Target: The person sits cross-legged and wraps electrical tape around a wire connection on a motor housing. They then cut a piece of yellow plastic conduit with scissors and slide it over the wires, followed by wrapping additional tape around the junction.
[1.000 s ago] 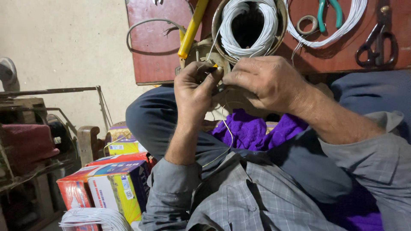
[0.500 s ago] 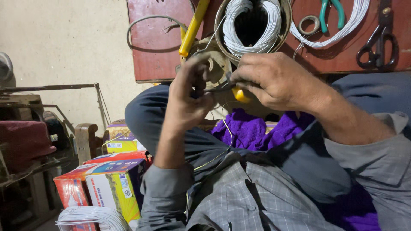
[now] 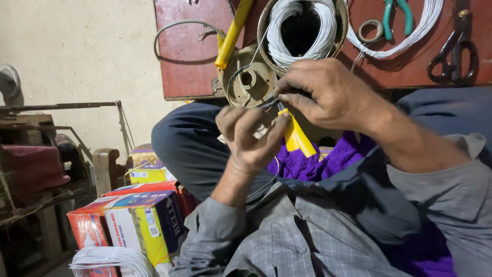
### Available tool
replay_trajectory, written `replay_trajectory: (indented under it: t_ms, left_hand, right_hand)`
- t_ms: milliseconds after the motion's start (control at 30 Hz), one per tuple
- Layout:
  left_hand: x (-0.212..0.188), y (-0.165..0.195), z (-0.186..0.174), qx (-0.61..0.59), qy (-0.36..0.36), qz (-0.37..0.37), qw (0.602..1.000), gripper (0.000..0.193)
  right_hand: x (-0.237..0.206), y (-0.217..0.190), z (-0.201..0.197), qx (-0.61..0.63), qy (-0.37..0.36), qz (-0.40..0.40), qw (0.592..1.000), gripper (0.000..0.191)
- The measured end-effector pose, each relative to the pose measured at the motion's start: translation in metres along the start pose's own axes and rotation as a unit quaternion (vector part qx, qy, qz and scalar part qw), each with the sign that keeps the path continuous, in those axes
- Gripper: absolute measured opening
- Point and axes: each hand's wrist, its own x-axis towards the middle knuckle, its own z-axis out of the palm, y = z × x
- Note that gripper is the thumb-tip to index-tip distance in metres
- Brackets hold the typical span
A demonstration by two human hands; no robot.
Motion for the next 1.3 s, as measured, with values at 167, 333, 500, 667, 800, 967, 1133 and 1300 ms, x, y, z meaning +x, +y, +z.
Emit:
replay_trajectory:
  t_ms: [167,333,500,667,800,967,1133,1300]
  left_hand:
    - [0.005,0.018,-0.009,-0.090,-0.011,-0.052,0.995,0.034]
    - [0.027,-0.006,0.008,-0.224,0.001,-0.323,0.919,0.022]
    - [0.025,-0.045,0.029,-0.489,-0.050,-0.487,0.722,0.009]
    - [0.020,-0.051,0.025,-0.492,-0.120,-0.541,0.672,0.011]
    - [0.032,-0.056,0.006,-0.546,-0.106,-0.503,0.661,0.030]
    - [0.026,-0.060,-0.022,-0.471,-0.210,-0.429,0.742,0.062]
    - [0.015,-0.042,0.005,-0.160,-0.095,-0.165,0.969,0.061]
    - [0.009,-0.024,0.011,-0.009,-0.028,-0.080,0.996,0.050]
  right_hand:
    - [-0.002,-0.002,0.002,-0.033,0.016,0.006,0.999,0.018]
    - [-0.005,0.002,0.003,-0.061,0.012,-0.029,0.998,0.028]
    - [-0.008,0.007,0.007,-0.102,0.032,-0.067,0.992,0.038]
    - [-0.010,0.005,0.006,-0.141,0.008,-0.068,0.988,0.045]
    - [-0.005,0.003,0.001,-0.126,-0.026,-0.031,0.991,0.037]
    - [-0.002,0.002,-0.004,-0.056,-0.047,-0.021,0.997,0.023]
    - [0.000,0.002,-0.004,-0.021,-0.040,-0.018,0.999,0.017]
    - [0.001,0.001,-0.004,0.012,-0.034,0.016,0.999,0.015]
